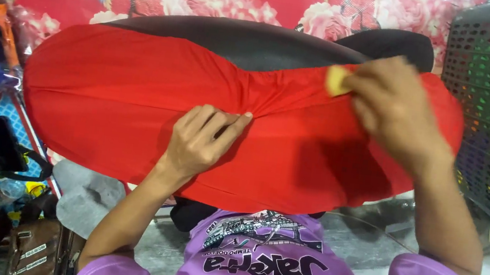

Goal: Fitting a red fabric cover onto a black motorcycle seat, stretching and smoothing the material to ensure a tight fit.

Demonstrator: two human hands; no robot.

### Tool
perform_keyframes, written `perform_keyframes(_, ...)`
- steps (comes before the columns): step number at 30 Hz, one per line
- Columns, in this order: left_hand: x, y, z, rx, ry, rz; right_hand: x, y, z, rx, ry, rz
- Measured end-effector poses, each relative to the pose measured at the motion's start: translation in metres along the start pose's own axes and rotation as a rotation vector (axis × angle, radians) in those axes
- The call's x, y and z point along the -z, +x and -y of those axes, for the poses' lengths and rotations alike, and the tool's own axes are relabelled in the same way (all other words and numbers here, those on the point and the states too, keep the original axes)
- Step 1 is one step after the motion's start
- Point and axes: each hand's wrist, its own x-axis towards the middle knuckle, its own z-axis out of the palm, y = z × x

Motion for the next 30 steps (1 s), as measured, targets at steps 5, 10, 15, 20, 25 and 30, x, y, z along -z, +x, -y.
perform_keyframes(5, 0.001, 0.001, 0.0, -0.028, 0.003, 0.008, 0.019, -0.054, -0.061, -0.239, -0.036, 0.025)
perform_keyframes(10, 0.005, 0.011, -0.004, 0.051, -0.062, -0.016, 0.022, -0.137, -0.127, -0.481, -0.692, 0.232)
perform_keyframes(15, 0.017, 0.033, 0.001, 0.129, -0.082, 0.032, 0.037, -0.139, -0.071, -0.441, -0.396, -0.118)
perform_keyframes(20, 0.01, 0.069, 0.035, 0.098, 0.088, 0.033, 0.036, -0.13, -0.01, -0.342, -0.206, -0.257)
perform_keyframes(25, -0.039, 0.066, 0.094, 0.045, 0.122, 0.152, 0.032, -0.125, 0.044, -0.32, -0.104, -0.352)
perform_keyframes(30, -0.009, 0.053, 0.067, 0.025, 0.175, 0.164, 0.013, -0.128, 0.082, -0.293, -0.03, -0.401)
